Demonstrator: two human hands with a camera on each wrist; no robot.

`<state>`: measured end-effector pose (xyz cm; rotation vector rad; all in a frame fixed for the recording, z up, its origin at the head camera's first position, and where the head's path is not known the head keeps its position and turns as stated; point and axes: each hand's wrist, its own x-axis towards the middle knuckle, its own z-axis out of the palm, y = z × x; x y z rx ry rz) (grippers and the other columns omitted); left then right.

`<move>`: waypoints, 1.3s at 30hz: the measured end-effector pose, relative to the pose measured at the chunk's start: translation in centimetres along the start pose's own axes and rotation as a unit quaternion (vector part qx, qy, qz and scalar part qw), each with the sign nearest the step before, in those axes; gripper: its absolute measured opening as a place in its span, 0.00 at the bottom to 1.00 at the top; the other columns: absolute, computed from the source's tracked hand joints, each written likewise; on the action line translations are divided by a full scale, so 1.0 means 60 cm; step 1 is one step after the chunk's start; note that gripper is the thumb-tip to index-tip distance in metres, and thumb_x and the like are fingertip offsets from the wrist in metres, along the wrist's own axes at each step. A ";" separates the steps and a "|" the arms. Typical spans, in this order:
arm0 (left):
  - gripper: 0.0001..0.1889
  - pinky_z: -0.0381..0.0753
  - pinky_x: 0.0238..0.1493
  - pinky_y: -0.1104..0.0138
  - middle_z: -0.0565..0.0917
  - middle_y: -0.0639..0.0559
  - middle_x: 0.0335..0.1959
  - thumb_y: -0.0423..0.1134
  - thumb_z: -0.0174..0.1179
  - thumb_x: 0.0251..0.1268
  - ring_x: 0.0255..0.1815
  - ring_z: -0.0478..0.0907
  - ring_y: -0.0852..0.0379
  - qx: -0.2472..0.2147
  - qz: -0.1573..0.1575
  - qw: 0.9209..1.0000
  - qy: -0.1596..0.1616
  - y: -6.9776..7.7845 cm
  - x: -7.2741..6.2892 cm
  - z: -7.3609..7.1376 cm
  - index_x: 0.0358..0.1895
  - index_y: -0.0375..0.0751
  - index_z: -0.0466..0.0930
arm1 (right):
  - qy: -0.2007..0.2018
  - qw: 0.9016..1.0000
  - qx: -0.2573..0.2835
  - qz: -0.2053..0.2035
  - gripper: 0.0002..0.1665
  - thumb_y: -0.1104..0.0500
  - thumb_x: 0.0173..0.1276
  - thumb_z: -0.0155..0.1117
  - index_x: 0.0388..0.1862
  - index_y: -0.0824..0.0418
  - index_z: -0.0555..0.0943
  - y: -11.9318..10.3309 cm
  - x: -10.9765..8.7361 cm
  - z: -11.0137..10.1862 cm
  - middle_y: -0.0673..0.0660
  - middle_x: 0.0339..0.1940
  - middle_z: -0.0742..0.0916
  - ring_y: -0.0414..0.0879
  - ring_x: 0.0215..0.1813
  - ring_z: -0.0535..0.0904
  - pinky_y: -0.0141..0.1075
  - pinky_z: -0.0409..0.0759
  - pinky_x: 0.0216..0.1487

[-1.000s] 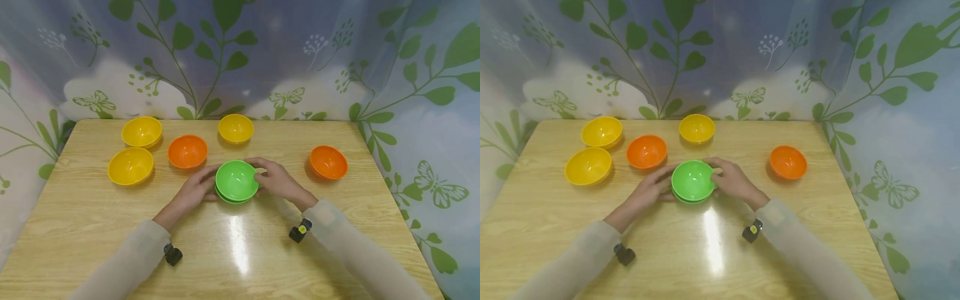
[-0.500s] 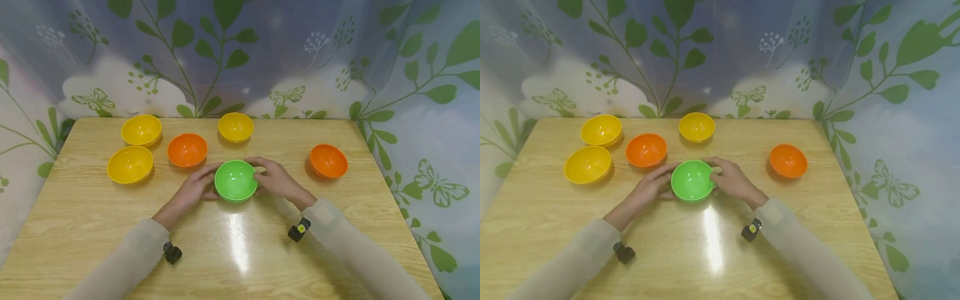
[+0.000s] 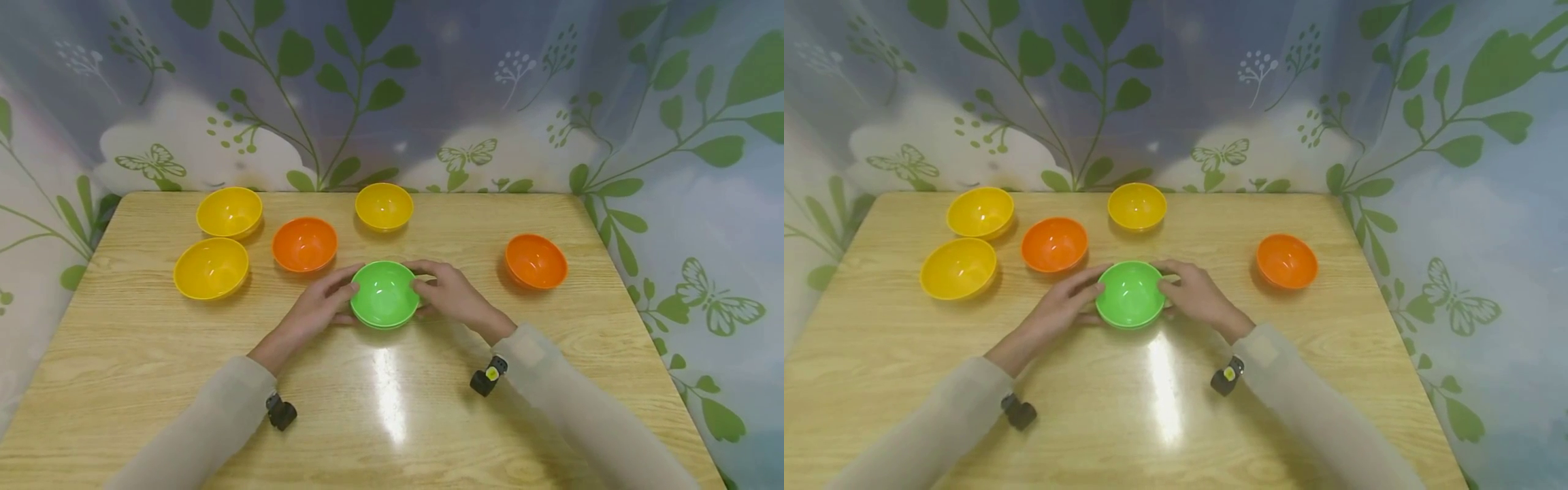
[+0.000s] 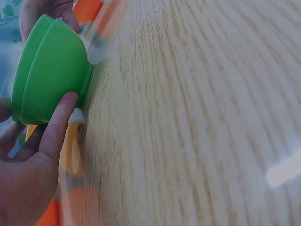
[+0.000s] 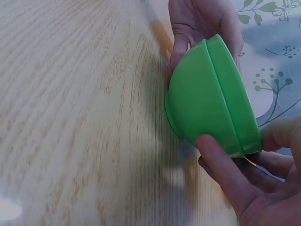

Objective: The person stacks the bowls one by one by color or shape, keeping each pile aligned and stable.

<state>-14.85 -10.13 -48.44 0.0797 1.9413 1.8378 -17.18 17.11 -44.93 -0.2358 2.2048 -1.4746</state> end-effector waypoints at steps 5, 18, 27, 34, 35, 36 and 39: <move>0.28 0.94 0.58 0.53 0.67 0.44 0.85 0.44 0.54 0.89 0.71 0.81 0.36 0.000 0.004 1.000 -0.003 -0.001 0.000 0.000 0.86 0.51 0.65 | -0.001 1.000 0.003 -0.003 0.28 0.65 0.86 0.55 0.81 0.67 0.72 0.002 0.000 0.000 0.69 0.82 0.75 0.69 0.70 0.83 0.54 0.95 0.52; 0.29 0.94 0.57 0.54 0.66 0.45 0.86 0.44 0.53 0.89 0.72 0.80 0.36 -0.006 0.005 1.000 -0.003 0.000 -0.002 0.002 0.86 0.52 0.64 | -0.001 1.000 0.005 -0.011 0.27 0.61 0.88 0.55 0.81 0.66 0.73 0.005 -0.001 0.002 0.69 0.80 0.77 0.68 0.69 0.84 0.54 0.95 0.52; 0.28 0.94 0.58 0.54 0.66 0.45 0.86 0.44 0.54 0.89 0.71 0.81 0.36 -0.006 0.011 1.000 -0.003 -0.003 -0.001 0.001 0.86 0.51 0.65 | 0.023 0.999 0.023 -0.012 0.24 0.59 0.88 0.54 0.78 0.62 0.76 0.010 -0.005 -0.002 0.64 0.77 0.79 0.66 0.70 0.84 0.52 0.96 0.52; 0.28 0.94 0.57 0.54 0.67 0.44 0.86 0.44 0.53 0.89 0.71 0.81 0.36 -0.006 0.010 1.000 -0.002 -0.004 -0.001 0.000 0.86 0.51 0.65 | 0.030 0.999 0.036 -0.020 0.24 0.60 0.89 0.52 0.77 0.68 0.75 0.002 -0.015 -0.023 0.69 0.74 0.81 0.66 0.67 0.85 0.58 0.94 0.56; 0.28 0.94 0.57 0.54 0.67 0.44 0.86 0.44 0.54 0.89 0.71 0.81 0.36 -0.006 0.009 1.000 -0.002 -0.004 -0.002 0.000 0.86 0.51 0.65 | 0.030 0.999 0.037 -0.020 0.24 0.60 0.89 0.52 0.77 0.69 0.75 0.002 -0.016 -0.028 0.69 0.75 0.80 0.67 0.67 0.85 0.59 0.93 0.57; 0.28 0.94 0.57 0.54 0.66 0.44 0.86 0.44 0.53 0.89 0.71 0.81 0.36 -0.005 0.009 1.000 -0.002 -0.003 -0.002 0.000 0.86 0.51 0.65 | 0.032 0.999 0.036 -0.018 0.24 0.60 0.89 0.52 0.77 0.69 0.75 0.001 -0.017 -0.033 0.69 0.75 0.80 0.67 0.68 0.84 0.59 0.92 0.59; 0.29 0.94 0.58 0.55 0.66 0.44 0.86 0.44 0.53 0.89 0.71 0.81 0.36 -0.006 0.009 1.000 -0.003 -0.003 -0.002 0.000 0.86 0.51 0.64 | 0.040 0.999 0.030 -0.015 0.24 0.60 0.90 0.51 0.76 0.69 0.75 -0.001 -0.019 -0.051 0.67 0.76 0.80 0.66 0.70 0.83 0.60 0.91 0.61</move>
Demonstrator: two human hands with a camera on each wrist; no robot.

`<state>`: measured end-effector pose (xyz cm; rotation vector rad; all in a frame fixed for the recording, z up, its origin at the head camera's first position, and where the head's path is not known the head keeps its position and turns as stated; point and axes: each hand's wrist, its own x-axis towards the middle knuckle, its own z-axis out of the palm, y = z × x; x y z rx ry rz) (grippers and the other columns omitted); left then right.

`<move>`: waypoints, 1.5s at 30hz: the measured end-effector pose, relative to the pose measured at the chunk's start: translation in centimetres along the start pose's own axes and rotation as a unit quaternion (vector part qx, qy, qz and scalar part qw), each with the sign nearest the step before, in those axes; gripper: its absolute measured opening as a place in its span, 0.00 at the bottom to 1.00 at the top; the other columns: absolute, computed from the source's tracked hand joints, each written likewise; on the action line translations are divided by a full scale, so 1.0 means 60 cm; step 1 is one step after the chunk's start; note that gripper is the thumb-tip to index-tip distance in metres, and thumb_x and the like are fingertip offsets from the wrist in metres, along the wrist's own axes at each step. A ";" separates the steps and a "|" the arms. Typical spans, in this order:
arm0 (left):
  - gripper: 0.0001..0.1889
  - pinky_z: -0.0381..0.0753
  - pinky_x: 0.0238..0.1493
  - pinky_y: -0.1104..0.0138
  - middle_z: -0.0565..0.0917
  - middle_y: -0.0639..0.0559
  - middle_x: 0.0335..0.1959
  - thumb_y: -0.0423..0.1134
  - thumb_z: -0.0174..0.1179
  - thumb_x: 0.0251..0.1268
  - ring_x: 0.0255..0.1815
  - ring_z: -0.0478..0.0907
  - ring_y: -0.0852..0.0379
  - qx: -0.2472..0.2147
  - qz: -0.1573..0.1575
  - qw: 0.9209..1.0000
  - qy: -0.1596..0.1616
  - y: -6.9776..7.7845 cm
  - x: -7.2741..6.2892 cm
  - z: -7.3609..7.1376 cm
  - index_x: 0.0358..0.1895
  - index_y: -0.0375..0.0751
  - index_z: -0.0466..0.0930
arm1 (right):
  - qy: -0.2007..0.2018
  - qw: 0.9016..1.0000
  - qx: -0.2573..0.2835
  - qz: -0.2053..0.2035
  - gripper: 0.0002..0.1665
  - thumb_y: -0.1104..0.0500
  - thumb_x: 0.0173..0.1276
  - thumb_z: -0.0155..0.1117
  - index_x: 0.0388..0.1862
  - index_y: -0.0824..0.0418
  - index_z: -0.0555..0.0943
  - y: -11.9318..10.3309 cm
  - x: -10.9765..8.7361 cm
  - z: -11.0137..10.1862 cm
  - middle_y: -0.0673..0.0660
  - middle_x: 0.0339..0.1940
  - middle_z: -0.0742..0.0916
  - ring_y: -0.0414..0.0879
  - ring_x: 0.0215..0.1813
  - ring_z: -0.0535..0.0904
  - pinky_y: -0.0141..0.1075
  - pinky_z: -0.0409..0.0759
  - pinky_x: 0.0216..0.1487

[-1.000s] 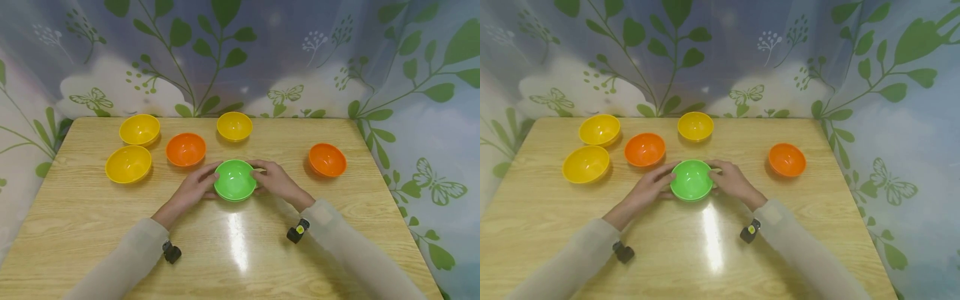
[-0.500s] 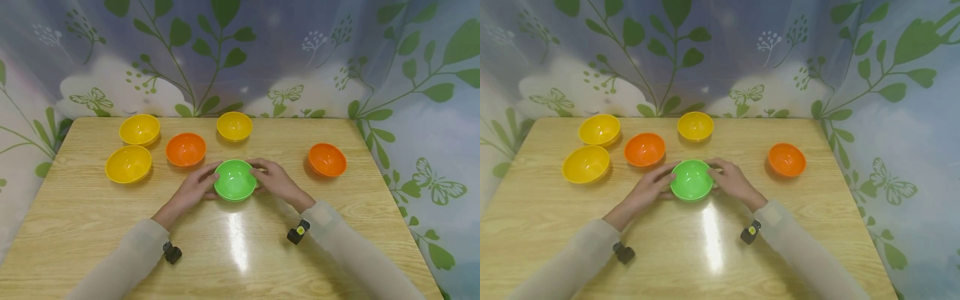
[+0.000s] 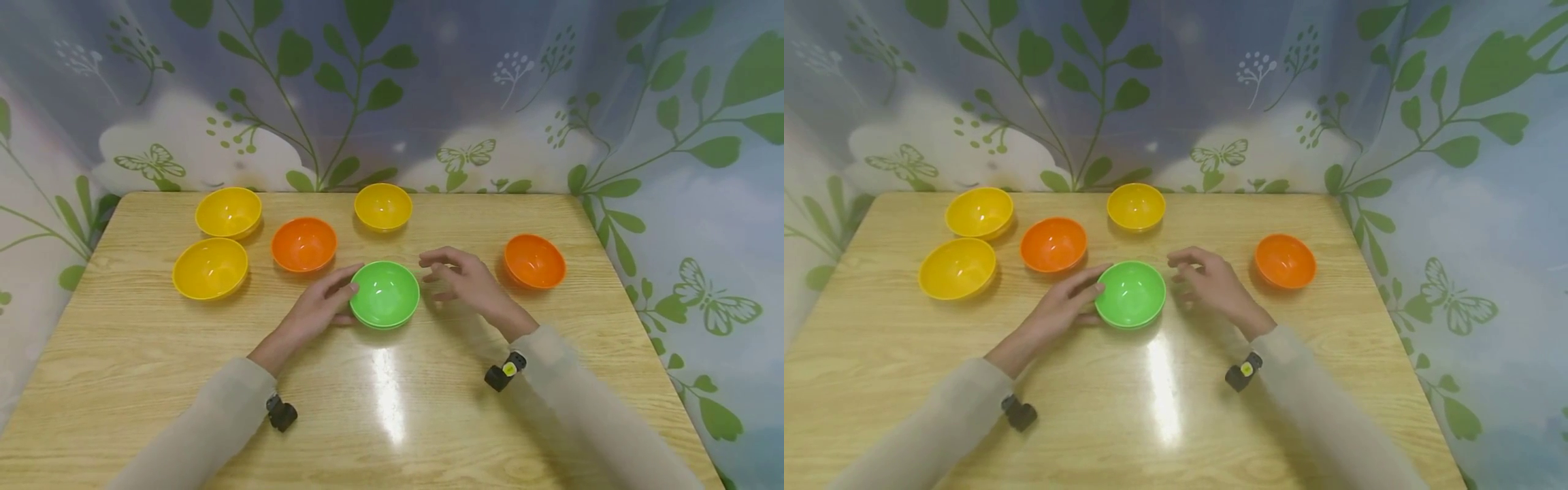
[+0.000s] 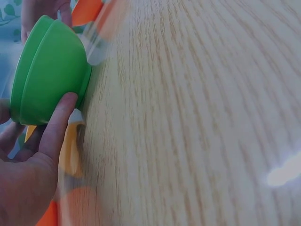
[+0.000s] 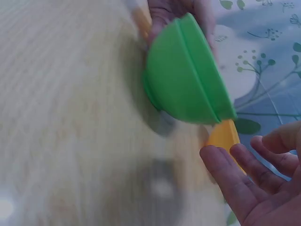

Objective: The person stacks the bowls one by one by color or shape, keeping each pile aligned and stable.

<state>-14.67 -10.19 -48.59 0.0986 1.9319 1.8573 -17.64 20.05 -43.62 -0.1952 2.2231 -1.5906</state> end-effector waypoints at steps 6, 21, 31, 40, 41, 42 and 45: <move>0.29 0.94 0.57 0.54 0.66 0.44 0.86 0.44 0.53 0.89 0.71 0.81 0.36 -0.002 0.002 1.000 0.000 0.001 -0.001 0.000 0.86 0.50 0.64 | 0.008 1.000 -0.010 0.002 0.23 0.59 0.90 0.51 0.76 0.67 0.75 -0.009 -0.004 -0.036 0.66 0.77 0.79 0.65 0.71 0.82 0.56 0.92 0.61; 0.28 0.94 0.59 0.53 0.65 0.46 0.86 0.44 0.53 0.89 0.73 0.79 0.36 -0.014 0.001 1.000 -0.003 -0.001 0.001 -0.001 0.86 0.52 0.64 | 0.041 0.999 -0.019 0.001 0.26 0.55 0.91 0.51 0.79 0.65 0.72 -0.021 -0.032 -0.116 0.67 0.78 0.77 0.63 0.72 0.81 0.54 0.90 0.66; 0.28 0.94 0.58 0.53 0.66 0.46 0.86 0.44 0.53 0.90 0.73 0.80 0.36 -0.009 -0.001 1.000 0.000 0.000 0.001 0.000 0.86 0.52 0.65 | 0.078 0.994 -0.071 0.015 0.30 0.47 0.91 0.50 0.82 0.61 0.71 -0.023 -0.050 -0.166 0.64 0.78 0.78 0.45 0.65 0.86 0.34 0.93 0.57; 0.28 0.94 0.58 0.53 0.66 0.46 0.86 0.44 0.53 0.89 0.72 0.80 0.36 -0.013 0.004 1.000 -0.003 0.000 0.001 0.000 0.86 0.51 0.65 | 0.112 0.991 -0.068 0.016 0.30 0.46 0.90 0.52 0.80 0.61 0.72 -0.008 -0.062 -0.202 0.53 0.70 0.83 0.38 0.59 0.87 0.36 0.94 0.55; 0.28 0.94 0.58 0.53 0.66 0.46 0.86 0.44 0.53 0.89 0.72 0.80 0.36 -0.013 0.003 1.000 -0.003 0.001 0.001 0.000 0.86 0.51 0.65 | 0.115 0.991 -0.065 0.015 0.30 0.46 0.90 0.52 0.80 0.62 0.71 -0.006 -0.063 -0.207 0.51 0.68 0.83 0.38 0.59 0.87 0.36 0.94 0.55; 0.28 0.94 0.58 0.53 0.66 0.46 0.86 0.44 0.53 0.89 0.72 0.80 0.36 -0.013 0.003 1.000 -0.003 0.001 0.001 0.000 0.86 0.51 0.65 | 0.118 0.991 -0.064 0.014 0.31 0.46 0.90 0.52 0.81 0.62 0.71 -0.004 -0.064 -0.211 0.48 0.66 0.84 0.38 0.58 0.87 0.35 0.94 0.54; 0.28 0.94 0.58 0.53 0.66 0.45 0.86 0.44 0.53 0.89 0.71 0.81 0.36 -0.014 0.003 1.000 -0.003 0.001 0.000 0.000 0.86 0.51 0.65 | 0.127 0.990 -0.063 0.012 0.31 0.46 0.91 0.51 0.81 0.63 0.71 0.002 -0.068 -0.224 0.40 0.61 0.85 0.34 0.57 0.87 0.32 0.94 0.52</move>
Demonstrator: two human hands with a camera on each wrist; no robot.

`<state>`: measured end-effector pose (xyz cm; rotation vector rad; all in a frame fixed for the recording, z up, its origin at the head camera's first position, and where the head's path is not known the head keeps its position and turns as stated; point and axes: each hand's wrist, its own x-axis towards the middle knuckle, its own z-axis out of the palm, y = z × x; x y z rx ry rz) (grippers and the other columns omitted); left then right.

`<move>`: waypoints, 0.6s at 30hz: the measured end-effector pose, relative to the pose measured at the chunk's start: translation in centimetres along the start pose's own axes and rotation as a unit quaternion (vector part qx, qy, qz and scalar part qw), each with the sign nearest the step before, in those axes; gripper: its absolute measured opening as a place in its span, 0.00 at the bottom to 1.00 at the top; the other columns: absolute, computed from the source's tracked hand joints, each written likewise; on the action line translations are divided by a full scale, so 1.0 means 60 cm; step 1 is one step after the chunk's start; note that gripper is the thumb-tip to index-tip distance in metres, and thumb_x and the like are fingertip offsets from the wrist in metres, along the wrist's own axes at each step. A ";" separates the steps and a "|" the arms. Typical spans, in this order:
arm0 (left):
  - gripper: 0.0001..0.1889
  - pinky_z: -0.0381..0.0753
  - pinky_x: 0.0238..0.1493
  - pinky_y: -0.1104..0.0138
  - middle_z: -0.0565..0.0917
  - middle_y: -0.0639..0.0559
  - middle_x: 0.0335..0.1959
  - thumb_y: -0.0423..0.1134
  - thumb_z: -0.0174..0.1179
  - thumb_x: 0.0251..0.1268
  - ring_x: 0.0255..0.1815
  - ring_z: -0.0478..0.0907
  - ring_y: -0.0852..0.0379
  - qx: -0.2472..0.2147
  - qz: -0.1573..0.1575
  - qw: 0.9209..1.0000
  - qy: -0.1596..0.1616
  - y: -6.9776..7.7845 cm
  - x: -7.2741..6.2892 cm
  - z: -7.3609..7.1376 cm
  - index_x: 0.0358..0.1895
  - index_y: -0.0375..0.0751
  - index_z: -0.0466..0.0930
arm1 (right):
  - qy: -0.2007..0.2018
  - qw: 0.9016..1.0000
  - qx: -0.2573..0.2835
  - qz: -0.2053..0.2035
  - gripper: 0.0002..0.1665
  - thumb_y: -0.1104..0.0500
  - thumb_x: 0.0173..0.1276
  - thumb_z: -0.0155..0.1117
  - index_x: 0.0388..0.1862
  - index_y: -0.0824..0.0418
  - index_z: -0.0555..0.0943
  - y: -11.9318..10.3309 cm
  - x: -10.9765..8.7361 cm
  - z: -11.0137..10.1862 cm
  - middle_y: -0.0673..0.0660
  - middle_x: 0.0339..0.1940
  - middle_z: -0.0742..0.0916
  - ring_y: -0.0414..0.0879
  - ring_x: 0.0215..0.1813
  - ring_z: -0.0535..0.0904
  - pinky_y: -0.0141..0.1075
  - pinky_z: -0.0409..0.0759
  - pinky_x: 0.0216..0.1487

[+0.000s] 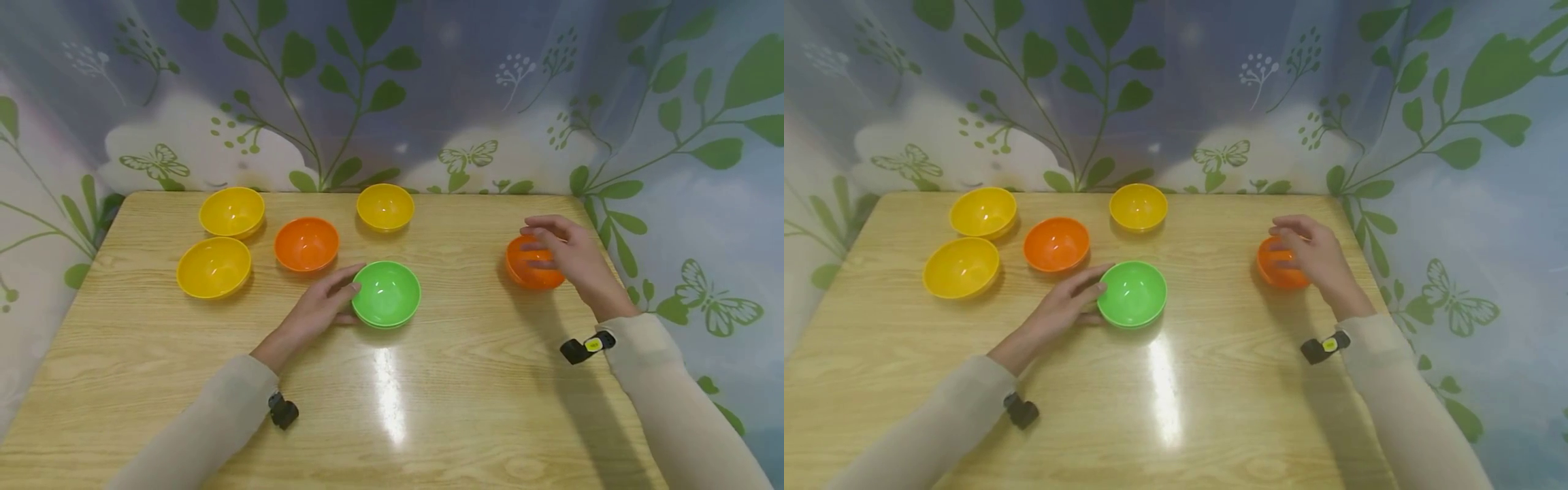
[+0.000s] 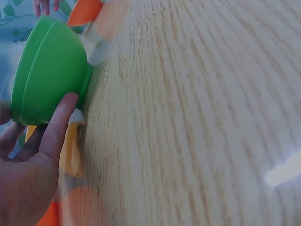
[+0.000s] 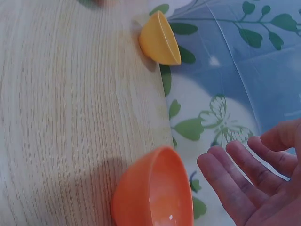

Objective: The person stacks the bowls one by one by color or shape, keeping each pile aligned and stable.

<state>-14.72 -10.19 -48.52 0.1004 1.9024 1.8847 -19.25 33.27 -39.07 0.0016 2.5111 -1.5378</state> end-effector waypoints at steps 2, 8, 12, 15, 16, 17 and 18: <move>0.28 0.94 0.58 0.53 0.66 0.45 0.86 0.44 0.53 0.89 0.71 0.81 0.36 0.000 0.000 1.000 0.000 0.000 0.000 0.000 0.86 0.51 0.65 | 0.012 1.000 0.002 -0.001 0.29 0.47 0.91 0.51 0.79 0.62 0.72 0.004 -0.001 -0.007 0.37 0.57 0.85 0.33 0.56 0.87 0.30 0.93 0.50; 0.28 0.95 0.57 0.54 0.68 0.43 0.84 0.43 0.53 0.89 0.70 0.81 0.37 0.012 -0.001 1.000 0.003 -0.002 0.002 -0.001 0.85 0.50 0.66 | 0.040 0.999 0.022 0.011 0.20 0.50 0.91 0.51 0.72 0.54 0.76 0.022 0.001 -0.018 0.38 0.55 0.85 0.36 0.58 0.84 0.30 0.94 0.49; 0.28 0.95 0.57 0.54 0.68 0.42 0.84 0.43 0.53 0.90 0.70 0.82 0.37 0.014 -0.002 1.000 0.000 -0.002 0.002 -0.001 0.86 0.49 0.65 | 0.052 0.998 0.034 0.023 0.17 0.50 0.90 0.52 0.70 0.51 0.77 0.036 0.000 -0.024 0.41 0.57 0.85 0.37 0.58 0.83 0.33 0.94 0.49; 0.28 0.94 0.58 0.54 0.67 0.42 0.85 0.43 0.53 0.90 0.71 0.82 0.36 0.013 -0.003 1.000 -0.001 0.000 0.002 -0.001 0.86 0.50 0.65 | 0.059 0.997 0.037 0.020 0.16 0.50 0.90 0.52 0.69 0.50 0.78 0.043 -0.001 -0.031 0.40 0.56 0.85 0.37 0.57 0.83 0.32 0.94 0.49; 0.28 0.94 0.58 0.54 0.67 0.42 0.85 0.43 0.53 0.90 0.71 0.81 0.36 0.013 -0.002 1.000 -0.001 0.000 0.002 -0.001 0.86 0.50 0.65 | 0.061 0.997 0.040 0.018 0.15 0.51 0.90 0.52 0.68 0.50 0.79 0.045 -0.002 -0.034 0.40 0.56 0.85 0.37 0.57 0.84 0.32 0.94 0.49; 0.28 0.94 0.57 0.54 0.67 0.42 0.85 0.43 0.53 0.90 0.71 0.81 0.36 0.013 -0.001 1.000 -0.001 0.000 0.002 0.000 0.86 0.50 0.65 | 0.063 0.997 0.043 0.018 0.15 0.51 0.90 0.52 0.67 0.50 0.79 0.046 -0.003 -0.036 0.40 0.56 0.85 0.37 0.57 0.83 0.31 0.94 0.49; 0.28 0.95 0.57 0.54 0.67 0.42 0.85 0.43 0.53 0.90 0.71 0.81 0.36 0.013 0.000 1.000 -0.001 0.001 0.002 0.000 0.86 0.50 0.65 | 0.066 0.997 0.041 0.020 0.15 0.51 0.90 0.52 0.67 0.50 0.79 0.048 -0.003 -0.038 0.39 0.56 0.85 0.37 0.57 0.83 0.31 0.94 0.49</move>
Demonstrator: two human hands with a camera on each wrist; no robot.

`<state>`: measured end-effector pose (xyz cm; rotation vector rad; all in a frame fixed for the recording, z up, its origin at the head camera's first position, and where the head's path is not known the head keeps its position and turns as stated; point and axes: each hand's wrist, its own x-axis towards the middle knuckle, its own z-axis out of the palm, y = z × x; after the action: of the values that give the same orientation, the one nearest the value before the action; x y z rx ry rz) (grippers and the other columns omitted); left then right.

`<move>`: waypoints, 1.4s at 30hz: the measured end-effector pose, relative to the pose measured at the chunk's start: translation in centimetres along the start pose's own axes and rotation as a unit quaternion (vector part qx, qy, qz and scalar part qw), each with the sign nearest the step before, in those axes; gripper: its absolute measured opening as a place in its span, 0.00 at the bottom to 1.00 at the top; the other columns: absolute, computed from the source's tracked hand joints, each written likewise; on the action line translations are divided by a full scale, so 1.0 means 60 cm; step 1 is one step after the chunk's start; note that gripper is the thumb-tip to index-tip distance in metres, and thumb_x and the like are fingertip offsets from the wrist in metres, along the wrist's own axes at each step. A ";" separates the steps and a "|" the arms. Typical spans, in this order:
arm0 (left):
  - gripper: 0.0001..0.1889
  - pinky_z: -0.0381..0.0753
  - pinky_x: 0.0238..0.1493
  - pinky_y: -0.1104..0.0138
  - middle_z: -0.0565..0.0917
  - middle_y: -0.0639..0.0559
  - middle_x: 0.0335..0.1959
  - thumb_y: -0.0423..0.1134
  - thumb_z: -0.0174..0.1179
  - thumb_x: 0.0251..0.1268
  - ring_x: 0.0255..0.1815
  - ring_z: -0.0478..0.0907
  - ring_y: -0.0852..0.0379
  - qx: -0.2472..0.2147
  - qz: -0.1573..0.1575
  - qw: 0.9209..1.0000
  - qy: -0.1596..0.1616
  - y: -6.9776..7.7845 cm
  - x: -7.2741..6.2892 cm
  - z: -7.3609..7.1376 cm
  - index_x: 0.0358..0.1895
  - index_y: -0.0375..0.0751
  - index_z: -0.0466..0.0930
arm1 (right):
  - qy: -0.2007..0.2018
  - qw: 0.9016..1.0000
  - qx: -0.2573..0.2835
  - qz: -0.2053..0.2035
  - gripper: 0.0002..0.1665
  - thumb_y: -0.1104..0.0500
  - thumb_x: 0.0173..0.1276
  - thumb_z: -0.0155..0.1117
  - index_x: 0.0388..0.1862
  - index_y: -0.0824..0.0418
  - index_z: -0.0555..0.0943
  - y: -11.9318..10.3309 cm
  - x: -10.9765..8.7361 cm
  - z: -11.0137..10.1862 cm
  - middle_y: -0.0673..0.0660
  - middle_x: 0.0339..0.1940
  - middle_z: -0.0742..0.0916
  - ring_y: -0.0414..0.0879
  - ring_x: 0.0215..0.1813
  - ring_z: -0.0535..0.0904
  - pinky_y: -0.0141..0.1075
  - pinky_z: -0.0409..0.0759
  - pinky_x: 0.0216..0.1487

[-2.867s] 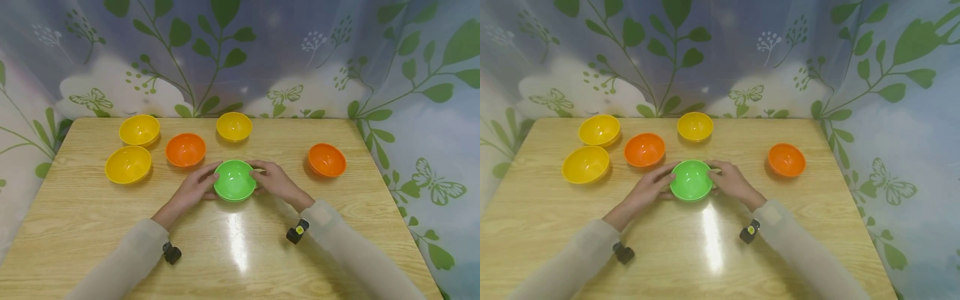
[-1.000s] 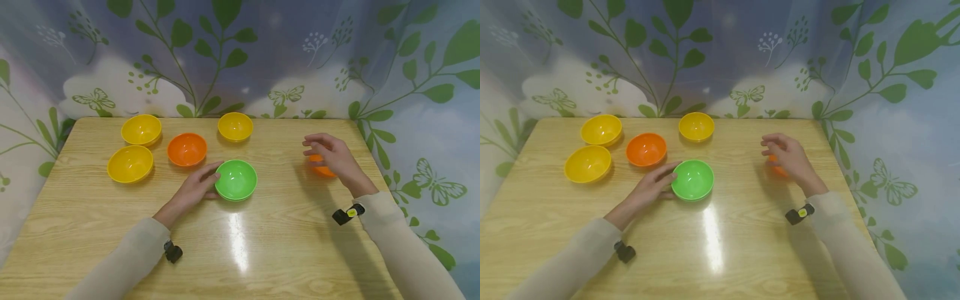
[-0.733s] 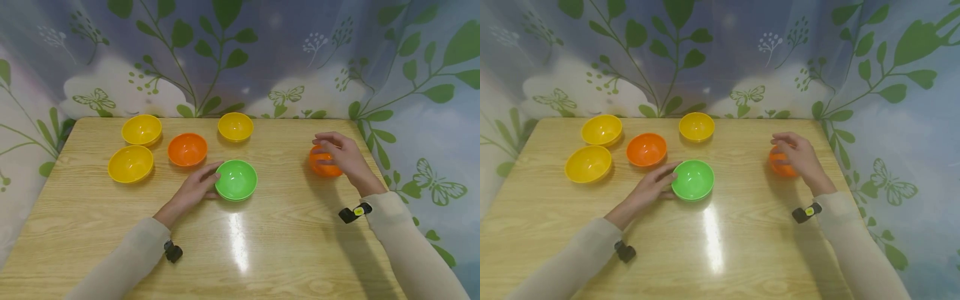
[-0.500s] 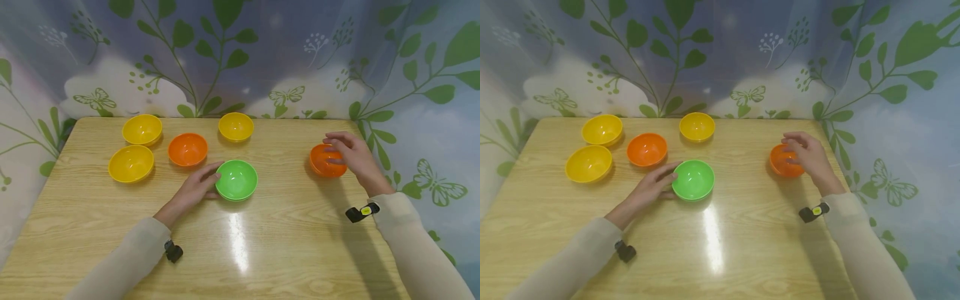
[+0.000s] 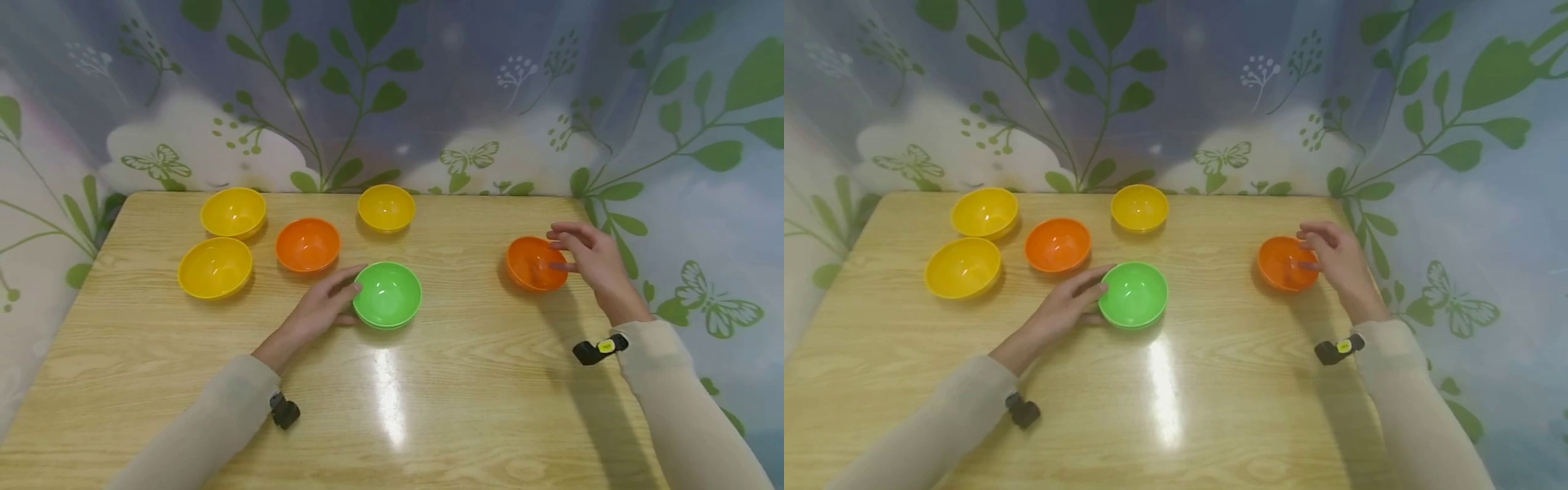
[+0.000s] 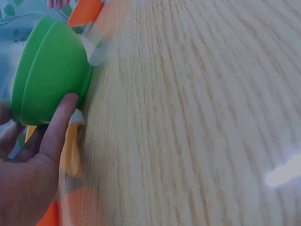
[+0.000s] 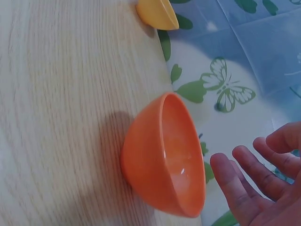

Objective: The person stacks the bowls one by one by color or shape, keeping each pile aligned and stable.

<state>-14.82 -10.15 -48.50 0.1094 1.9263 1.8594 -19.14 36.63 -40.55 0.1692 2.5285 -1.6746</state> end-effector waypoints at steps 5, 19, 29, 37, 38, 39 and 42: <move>0.28 0.95 0.57 0.54 0.67 0.42 0.85 0.42 0.52 0.90 0.71 0.81 0.35 0.002 0.001 1.000 0.002 0.000 0.001 0.002 0.86 0.49 0.65 | 0.018 1.000 -0.008 0.011 0.14 0.52 0.90 0.51 0.65 0.48 0.79 0.008 -0.002 -0.012 0.39 0.56 0.84 0.38 0.57 0.82 0.30 0.93 0.48; 0.28 0.95 0.57 0.54 0.68 0.43 0.85 0.43 0.53 0.90 0.70 0.82 0.36 0.001 -0.004 1.000 0.006 -0.001 0.001 0.002 0.86 0.51 0.66 | 0.046 0.995 -0.090 0.024 0.27 0.47 0.91 0.47 0.74 0.64 0.74 0.048 0.002 -0.020 0.42 0.53 0.83 0.37 0.50 0.81 0.33 0.95 0.45; 0.27 0.95 0.57 0.54 0.68 0.43 0.84 0.43 0.53 0.89 0.70 0.82 0.36 -0.002 -0.003 1.000 0.008 -0.003 0.002 0.001 0.85 0.51 0.66 | 0.048 0.994 -0.096 0.035 0.30 0.48 0.91 0.47 0.77 0.68 0.72 0.055 0.004 -0.020 0.57 0.64 0.82 0.38 0.52 0.79 0.34 0.95 0.45; 0.27 0.95 0.57 0.54 0.68 0.43 0.84 0.43 0.53 0.89 0.71 0.81 0.36 -0.002 0.000 1.000 0.005 -0.004 0.002 0.001 0.85 0.50 0.66 | 0.035 0.994 -0.095 0.040 0.31 0.52 0.91 0.46 0.80 0.72 0.68 0.076 0.006 -0.018 0.69 0.73 0.76 0.36 0.50 0.78 0.33 0.95 0.45; 0.27 0.95 0.57 0.54 0.68 0.43 0.85 0.43 0.53 0.89 0.71 0.81 0.36 -0.002 0.000 1.000 0.005 -0.004 0.002 0.001 0.85 0.50 0.66 | 0.033 0.994 -0.095 0.040 0.31 0.52 0.91 0.46 0.80 0.72 0.68 0.079 0.007 -0.017 0.70 0.73 0.75 0.35 0.50 0.78 0.34 0.95 0.45; 0.27 0.95 0.57 0.54 0.68 0.44 0.85 0.43 0.53 0.89 0.71 0.81 0.36 -0.001 0.000 1.000 0.005 -0.004 0.002 0.000 0.85 0.51 0.66 | 0.032 0.994 -0.096 0.039 0.31 0.53 0.91 0.45 0.80 0.73 0.68 0.081 0.008 -0.016 0.70 0.74 0.74 0.35 0.50 0.77 0.35 0.95 0.46; 0.27 0.95 0.57 0.54 0.68 0.44 0.85 0.44 0.53 0.89 0.71 0.81 0.36 0.001 -0.001 1.000 0.006 -0.003 0.002 0.000 0.85 0.51 0.66 | 0.027 0.994 -0.094 0.040 0.31 0.55 0.91 0.44 0.81 0.73 0.67 0.088 0.011 -0.012 0.72 0.76 0.73 0.36 0.51 0.77 0.35 0.95 0.45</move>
<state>-14.87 -10.14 -48.70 0.0976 1.9364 1.8614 -19.05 39.39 -45.17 0.2989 2.6635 -1.4120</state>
